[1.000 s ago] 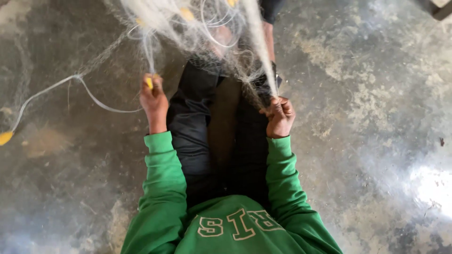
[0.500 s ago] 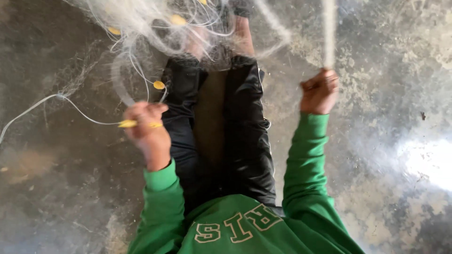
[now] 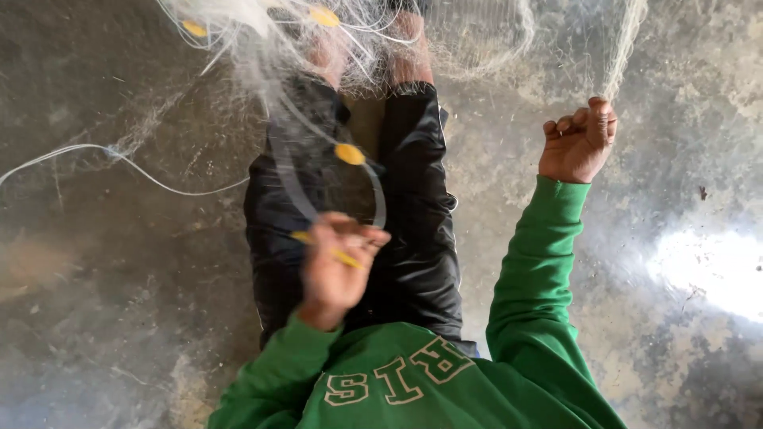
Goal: The person repairs a fishing net by cutting sections of the net with scissors while holding the net and a stick, then spreading and shifting the net by hand.
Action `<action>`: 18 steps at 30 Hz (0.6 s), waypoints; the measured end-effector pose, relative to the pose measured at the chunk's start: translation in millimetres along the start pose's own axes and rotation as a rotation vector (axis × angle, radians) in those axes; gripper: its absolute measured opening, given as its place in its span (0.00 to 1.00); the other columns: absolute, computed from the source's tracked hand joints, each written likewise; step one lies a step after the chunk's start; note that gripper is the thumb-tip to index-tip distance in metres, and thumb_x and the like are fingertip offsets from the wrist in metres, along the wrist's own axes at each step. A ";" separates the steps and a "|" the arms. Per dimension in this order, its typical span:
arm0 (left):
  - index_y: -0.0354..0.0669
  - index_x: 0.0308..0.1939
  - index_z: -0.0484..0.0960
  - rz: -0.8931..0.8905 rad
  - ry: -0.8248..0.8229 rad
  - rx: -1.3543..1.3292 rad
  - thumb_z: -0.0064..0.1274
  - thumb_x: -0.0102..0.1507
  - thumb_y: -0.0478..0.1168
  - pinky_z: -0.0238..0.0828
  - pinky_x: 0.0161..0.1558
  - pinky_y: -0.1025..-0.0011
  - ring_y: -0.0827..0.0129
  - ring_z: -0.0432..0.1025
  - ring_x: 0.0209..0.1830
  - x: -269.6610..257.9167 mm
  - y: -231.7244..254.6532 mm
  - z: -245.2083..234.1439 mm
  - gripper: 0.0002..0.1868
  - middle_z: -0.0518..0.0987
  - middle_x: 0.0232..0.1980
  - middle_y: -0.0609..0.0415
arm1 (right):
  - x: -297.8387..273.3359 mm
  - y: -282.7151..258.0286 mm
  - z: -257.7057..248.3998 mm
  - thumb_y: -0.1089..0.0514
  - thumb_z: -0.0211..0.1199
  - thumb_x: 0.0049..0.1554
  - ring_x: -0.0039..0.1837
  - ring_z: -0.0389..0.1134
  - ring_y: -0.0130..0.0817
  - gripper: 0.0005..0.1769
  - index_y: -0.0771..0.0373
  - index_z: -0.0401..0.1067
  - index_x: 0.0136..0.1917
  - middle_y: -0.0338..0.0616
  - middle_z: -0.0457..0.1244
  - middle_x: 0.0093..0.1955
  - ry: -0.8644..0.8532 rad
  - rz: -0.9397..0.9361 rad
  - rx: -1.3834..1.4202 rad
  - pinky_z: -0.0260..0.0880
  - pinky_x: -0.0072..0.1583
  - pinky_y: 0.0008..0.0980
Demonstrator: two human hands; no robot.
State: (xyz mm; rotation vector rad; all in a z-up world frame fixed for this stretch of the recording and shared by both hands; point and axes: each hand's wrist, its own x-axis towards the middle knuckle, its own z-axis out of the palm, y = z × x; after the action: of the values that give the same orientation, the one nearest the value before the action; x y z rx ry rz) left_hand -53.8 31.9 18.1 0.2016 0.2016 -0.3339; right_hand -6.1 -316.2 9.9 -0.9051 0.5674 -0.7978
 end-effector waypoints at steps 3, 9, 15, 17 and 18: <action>0.44 0.43 0.71 -0.042 -0.033 0.143 0.38 0.63 0.41 0.64 0.50 0.53 0.55 0.73 0.41 -7.3 -48.1 -24.0 0.10 0.76 0.29 0.50 | -26.5 -1.7 15.3 0.52 0.59 0.52 0.33 0.62 0.33 0.08 0.56 0.67 0.43 0.40 0.59 0.35 0.042 -0.087 -0.141 0.72 0.37 0.34; 0.50 0.30 0.73 0.407 -0.569 1.805 0.45 0.57 0.41 0.66 0.30 0.64 0.61 0.73 0.27 3.8 -64.2 -3.8 0.03 0.74 0.25 0.56 | -128.0 2.6 25.9 0.63 0.52 0.55 0.41 0.61 0.30 0.12 0.66 0.62 0.53 0.46 0.55 0.39 -0.222 -0.304 -0.490 0.67 0.43 0.27; 0.48 0.25 0.72 0.654 -0.756 2.207 0.42 0.49 0.38 0.58 0.20 0.66 0.63 0.66 0.16 -2.0 -87.1 -6.1 0.04 0.69 0.18 0.57 | -163.4 14.1 16.0 0.51 0.61 0.48 0.40 0.63 0.29 0.17 0.68 0.73 0.43 0.51 0.65 0.36 -0.789 0.314 -0.810 0.66 0.41 0.31; 0.43 0.43 0.70 0.671 -0.835 2.013 0.45 0.51 0.38 0.61 0.27 0.66 0.56 0.68 0.37 -7.6 -87.7 -9.4 0.16 0.69 0.37 0.52 | -161.8 5.5 35.4 0.71 0.43 0.49 0.31 0.62 0.33 0.15 0.68 0.72 0.32 0.51 0.63 0.29 -0.708 -0.005 -0.805 0.65 0.39 0.28; 0.43 0.43 0.70 0.676 -0.829 2.017 0.45 0.51 0.38 0.61 0.27 0.66 0.56 0.68 0.37 -5.6 -80.7 -8.4 0.16 0.69 0.37 0.52 | -153.3 6.4 22.8 0.71 0.43 0.49 0.31 0.62 0.33 0.15 0.68 0.72 0.32 0.51 0.63 0.29 -0.715 -0.005 -0.803 0.65 0.39 0.28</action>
State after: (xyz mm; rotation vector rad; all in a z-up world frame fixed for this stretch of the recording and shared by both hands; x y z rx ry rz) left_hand -88.0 -39.1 -1.8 2.0150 -1.1125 0.2037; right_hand -77.4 -180.2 31.8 -1.8237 0.2287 -0.1766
